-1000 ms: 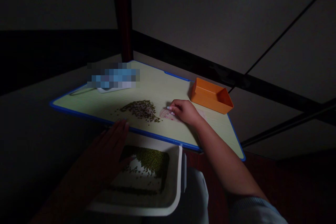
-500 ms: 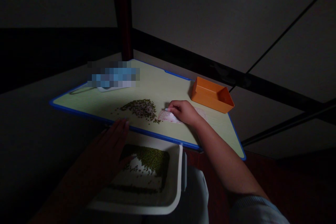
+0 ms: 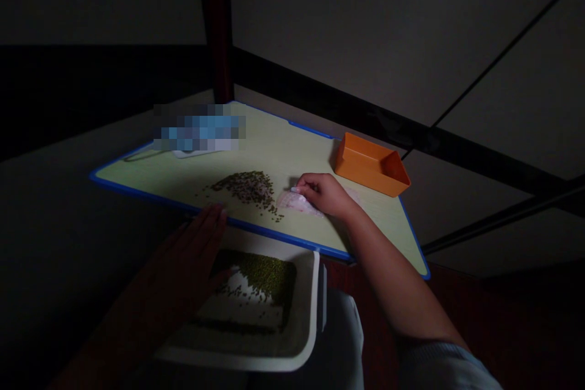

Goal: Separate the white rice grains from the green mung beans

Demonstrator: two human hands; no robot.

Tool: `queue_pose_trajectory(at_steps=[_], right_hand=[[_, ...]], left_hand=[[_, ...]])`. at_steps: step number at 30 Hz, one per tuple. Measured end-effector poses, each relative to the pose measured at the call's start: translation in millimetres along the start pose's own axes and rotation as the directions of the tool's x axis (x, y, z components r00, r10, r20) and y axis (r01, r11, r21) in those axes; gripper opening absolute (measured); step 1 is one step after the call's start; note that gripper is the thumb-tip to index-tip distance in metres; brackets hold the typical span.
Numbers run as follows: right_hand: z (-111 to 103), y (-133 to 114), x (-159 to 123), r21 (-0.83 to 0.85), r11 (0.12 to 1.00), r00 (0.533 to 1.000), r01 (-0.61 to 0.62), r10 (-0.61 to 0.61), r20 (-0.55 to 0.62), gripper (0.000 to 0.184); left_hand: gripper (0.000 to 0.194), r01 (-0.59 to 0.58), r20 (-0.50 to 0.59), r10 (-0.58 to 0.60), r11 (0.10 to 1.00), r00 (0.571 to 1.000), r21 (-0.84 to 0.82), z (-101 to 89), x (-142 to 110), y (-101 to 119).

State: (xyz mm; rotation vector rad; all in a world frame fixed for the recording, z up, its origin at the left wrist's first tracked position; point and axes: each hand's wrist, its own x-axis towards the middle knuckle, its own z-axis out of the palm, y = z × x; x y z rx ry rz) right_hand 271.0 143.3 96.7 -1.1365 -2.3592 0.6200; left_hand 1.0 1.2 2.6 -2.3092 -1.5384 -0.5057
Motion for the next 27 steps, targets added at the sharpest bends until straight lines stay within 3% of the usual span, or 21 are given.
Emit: queue_pose_trajectory(at_steps=[18,27], right_hand=[[7.6,2.2,0.0,0.061,0.998,0.997,0.018,-0.022,0.075,0.018],[3.7,0.4,-0.2,-0.047,0.996,0.997,-0.076,0.076,0.002,0.017]], left_hand=[[0.086,0.023,0.017,-0.023,0.999,1.0,-0.024,-0.8,-0.1,1.1],[0.083,0.021,0.021,-0.02,1.0,1.0,-0.015,-4.6,0.6,1.9]])
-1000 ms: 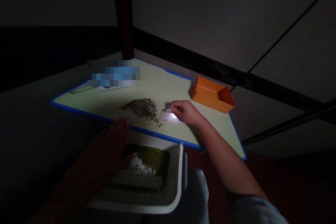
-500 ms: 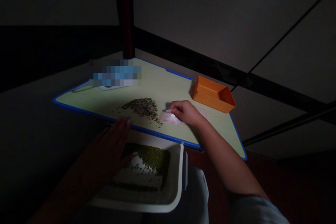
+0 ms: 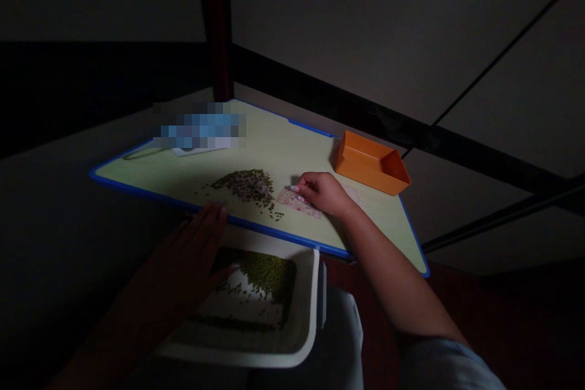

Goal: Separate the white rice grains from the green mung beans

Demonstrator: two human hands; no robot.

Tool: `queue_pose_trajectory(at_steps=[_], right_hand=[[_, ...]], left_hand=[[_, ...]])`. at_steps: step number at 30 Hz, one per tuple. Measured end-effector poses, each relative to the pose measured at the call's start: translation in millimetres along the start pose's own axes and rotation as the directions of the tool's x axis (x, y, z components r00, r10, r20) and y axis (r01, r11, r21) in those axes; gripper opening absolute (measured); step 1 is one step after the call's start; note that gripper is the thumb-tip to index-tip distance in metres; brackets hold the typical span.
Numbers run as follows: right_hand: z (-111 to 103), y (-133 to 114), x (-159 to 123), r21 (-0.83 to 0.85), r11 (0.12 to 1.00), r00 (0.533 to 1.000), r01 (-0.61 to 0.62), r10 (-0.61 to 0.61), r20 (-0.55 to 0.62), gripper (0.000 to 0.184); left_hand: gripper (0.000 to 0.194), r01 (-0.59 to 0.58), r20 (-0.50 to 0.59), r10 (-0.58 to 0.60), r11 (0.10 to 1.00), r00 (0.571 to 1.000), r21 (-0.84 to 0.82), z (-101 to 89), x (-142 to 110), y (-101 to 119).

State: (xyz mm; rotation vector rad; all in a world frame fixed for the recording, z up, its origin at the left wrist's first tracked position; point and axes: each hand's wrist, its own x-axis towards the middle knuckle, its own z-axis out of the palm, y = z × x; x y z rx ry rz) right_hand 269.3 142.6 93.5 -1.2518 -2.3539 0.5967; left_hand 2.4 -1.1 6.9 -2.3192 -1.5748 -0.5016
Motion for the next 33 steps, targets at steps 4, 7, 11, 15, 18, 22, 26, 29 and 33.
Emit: queue_pose_trajectory(at_steps=[4,7,11,15,18,22,26,29,33], right_hand=[[2.2,-0.7,0.6,0.012,1.0,1.0,0.016,-0.016,-0.001,0.017],[4.2,-2.0,1.2,0.022,0.999,0.999,0.032,-0.032,0.005,0.018],[5.8,-3.8,2.0,0.004,0.999,0.999,0.049,-0.049,-0.003,0.018],[7.2,-4.0,2.8,0.01,0.998,0.998,0.057,-0.057,-0.013,0.017],[7.4,-3.9,3.0,0.035,0.997,0.998,0.068,-0.068,0.002,0.018],[7.0,-4.2,2.4,0.064,0.995,0.996,0.076,-0.079,0.037,0.02],[7.4,-4.1,1.5,0.095,0.992,0.994,0.086,-0.091,0.055,0.02],[7.7,-4.4,0.9,0.116,0.989,0.992,0.09,-0.099,0.078,0.019],[8.0,-7.2,-0.3,0.124,0.987,0.991,0.099,-0.109,0.078,0.021]], left_hand=[[0.081,-0.006,0.003,0.006,1.0,1.0,0.018,-1.7,-0.4,0.5],[0.082,-0.022,0.036,0.02,0.998,0.999,0.052,-1.6,-0.7,-0.6],[0.086,-0.047,0.067,0.043,0.996,0.997,0.07,0.9,-0.6,-3.5],[0.086,-0.025,0.069,0.021,0.999,0.997,0.048,0.3,0.3,-2.0],[0.083,-0.005,0.08,0.001,0.999,0.997,0.041,-4.9,1.3,1.6],[0.084,-0.024,0.096,0.019,0.998,0.995,0.05,-11.9,2.2,4.2],[0.084,-0.022,0.093,0.016,0.998,0.996,0.055,-12.2,2.6,3.9],[0.085,-0.026,0.069,0.023,0.999,0.997,0.046,-8.3,2.1,2.2],[0.084,-0.035,0.039,0.033,0.999,0.999,0.033,-2.3,0.4,-0.6]])
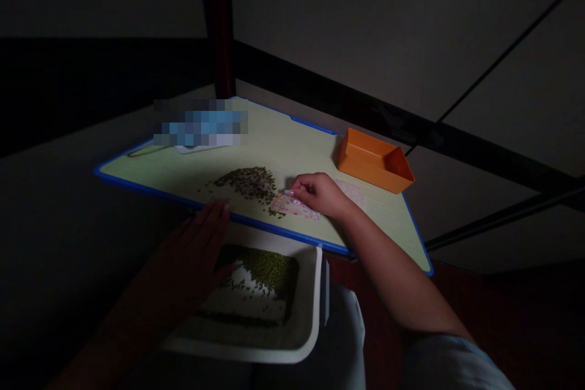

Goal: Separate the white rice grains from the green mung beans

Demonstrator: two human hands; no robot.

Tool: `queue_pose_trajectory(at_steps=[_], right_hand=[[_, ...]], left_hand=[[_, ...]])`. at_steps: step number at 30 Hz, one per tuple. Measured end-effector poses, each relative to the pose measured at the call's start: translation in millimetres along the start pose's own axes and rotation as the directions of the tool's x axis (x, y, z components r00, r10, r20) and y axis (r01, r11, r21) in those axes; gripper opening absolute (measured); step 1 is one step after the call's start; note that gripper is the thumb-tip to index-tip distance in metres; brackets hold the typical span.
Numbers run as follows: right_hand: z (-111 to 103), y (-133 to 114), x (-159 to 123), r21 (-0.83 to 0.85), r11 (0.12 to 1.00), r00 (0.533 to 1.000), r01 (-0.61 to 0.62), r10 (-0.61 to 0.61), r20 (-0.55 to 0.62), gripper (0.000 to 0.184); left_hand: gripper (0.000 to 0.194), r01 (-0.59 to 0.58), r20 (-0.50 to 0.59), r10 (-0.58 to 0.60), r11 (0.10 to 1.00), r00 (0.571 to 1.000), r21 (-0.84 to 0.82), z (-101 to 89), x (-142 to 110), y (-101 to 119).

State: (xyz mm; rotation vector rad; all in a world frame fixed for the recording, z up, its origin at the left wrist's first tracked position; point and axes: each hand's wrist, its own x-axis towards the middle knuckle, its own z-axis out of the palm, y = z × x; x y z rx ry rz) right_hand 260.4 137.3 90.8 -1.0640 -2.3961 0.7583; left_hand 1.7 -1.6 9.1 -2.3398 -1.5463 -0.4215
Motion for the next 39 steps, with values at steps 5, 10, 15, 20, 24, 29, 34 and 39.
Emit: queue_pose_trajectory(at_steps=[5,10,15,20,24,29,34,39], right_hand=[[0.5,-3.3,-0.2,-0.03,0.999,1.0,-0.014,0.013,-0.008,0.019],[0.6,-4.4,0.5,-0.069,0.998,1.0,-0.009,0.008,-0.022,0.02],[2.7,-5.2,1.7,-0.071,0.997,0.999,0.023,-0.026,-0.041,0.02],[5.6,-4.6,3.8,-0.063,0.997,0.998,0.043,-0.045,-0.036,0.021],[6.2,-6.6,3.6,-0.057,0.997,0.998,0.046,-0.048,-0.027,0.02],[7.3,-9.0,4.8,-0.046,0.998,0.998,0.044,-0.046,-0.036,0.021],[10.5,-11.9,8.8,-0.08,0.996,0.998,0.046,-0.049,-0.032,0.018],[12.3,-16.1,10.5,-0.119,0.991,0.997,0.061,-0.064,-0.029,0.02]], left_hand=[[0.084,-0.011,-0.024,0.011,1.0,1.0,-0.003,3.4,-1.7,-0.5],[0.084,-0.012,-0.039,0.012,1.0,0.999,0.01,1.9,-1.3,-0.2],[0.083,-0.014,-0.043,0.015,1.0,0.999,0.017,1.8,-0.8,-0.6],[0.084,-0.03,-0.071,0.033,0.999,0.997,0.043,3.6,-0.8,-1.7],[0.084,-0.05,-0.088,0.054,0.998,0.995,0.049,4.1,-0.1,-3.4],[0.084,-0.049,-0.109,0.054,0.997,0.993,0.053,3.8,1.6,-3.4],[0.084,-0.042,-0.077,0.046,0.997,0.996,0.059,2.5,1.0,-2.2],[0.086,-0.025,-0.046,0.027,0.998,0.999,0.05,0.4,-0.7,-0.4]])
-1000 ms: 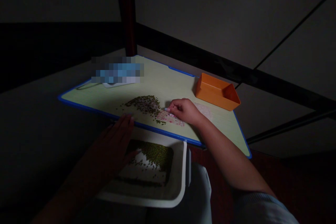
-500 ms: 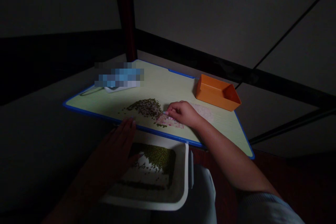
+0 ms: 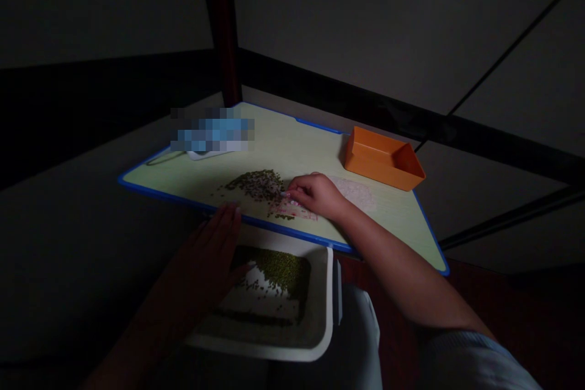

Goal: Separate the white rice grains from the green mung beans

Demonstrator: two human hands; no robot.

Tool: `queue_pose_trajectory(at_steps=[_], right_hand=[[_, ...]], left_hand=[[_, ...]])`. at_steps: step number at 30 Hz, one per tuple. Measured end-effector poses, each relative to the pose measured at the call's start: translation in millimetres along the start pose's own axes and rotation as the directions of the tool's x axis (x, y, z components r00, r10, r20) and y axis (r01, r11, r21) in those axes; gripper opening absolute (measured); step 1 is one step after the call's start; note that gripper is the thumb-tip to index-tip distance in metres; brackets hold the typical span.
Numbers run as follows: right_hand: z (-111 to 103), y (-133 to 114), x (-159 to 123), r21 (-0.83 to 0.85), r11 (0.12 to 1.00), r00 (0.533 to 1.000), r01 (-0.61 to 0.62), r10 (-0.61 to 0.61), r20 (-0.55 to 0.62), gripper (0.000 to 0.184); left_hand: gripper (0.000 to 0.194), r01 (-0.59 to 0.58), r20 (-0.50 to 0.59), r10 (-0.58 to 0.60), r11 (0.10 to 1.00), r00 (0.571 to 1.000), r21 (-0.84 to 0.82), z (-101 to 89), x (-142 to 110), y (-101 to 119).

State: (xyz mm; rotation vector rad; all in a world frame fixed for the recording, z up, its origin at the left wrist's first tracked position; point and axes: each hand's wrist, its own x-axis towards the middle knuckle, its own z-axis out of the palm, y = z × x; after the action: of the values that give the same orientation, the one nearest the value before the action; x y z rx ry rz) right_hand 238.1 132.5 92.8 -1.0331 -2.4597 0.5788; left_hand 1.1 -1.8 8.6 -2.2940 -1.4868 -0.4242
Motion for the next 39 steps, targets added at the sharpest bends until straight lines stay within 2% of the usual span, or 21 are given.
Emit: queue_pose_trajectory(at_steps=[6,14,29,34,39], right_hand=[[3.4,1.8,1.3,-0.062,0.997,0.998,0.049,-0.051,-0.022,0.02],[4.7,-1.1,-2.2,-0.081,0.993,0.997,0.081,-0.08,0.015,0.018],[7.4,-5.0,-9.0,-0.034,0.999,1.0,-0.011,0.012,0.024,0.019],[8.4,-6.3,-11.0,0.052,0.995,0.995,-0.09,0.088,0.038,0.022],[10.1,-4.0,-11.7,0.15,0.985,0.996,-0.09,0.085,0.04,0.021]], left_hand=[[0.086,-0.012,0.027,0.012,1.0,1.0,-0.021,-2.9,0.1,0.5],[0.087,-0.006,0.021,0.007,1.0,1.0,-0.026,-3.9,1.1,1.2],[0.085,0.007,0.034,-0.006,0.999,0.999,-0.052,-4.0,0.8,0.2],[0.086,-0.005,0.039,0.006,0.999,0.999,-0.033,-5.5,0.9,0.8],[0.088,-0.014,0.036,0.014,1.0,0.999,-0.009,-4.1,0.6,0.4]])
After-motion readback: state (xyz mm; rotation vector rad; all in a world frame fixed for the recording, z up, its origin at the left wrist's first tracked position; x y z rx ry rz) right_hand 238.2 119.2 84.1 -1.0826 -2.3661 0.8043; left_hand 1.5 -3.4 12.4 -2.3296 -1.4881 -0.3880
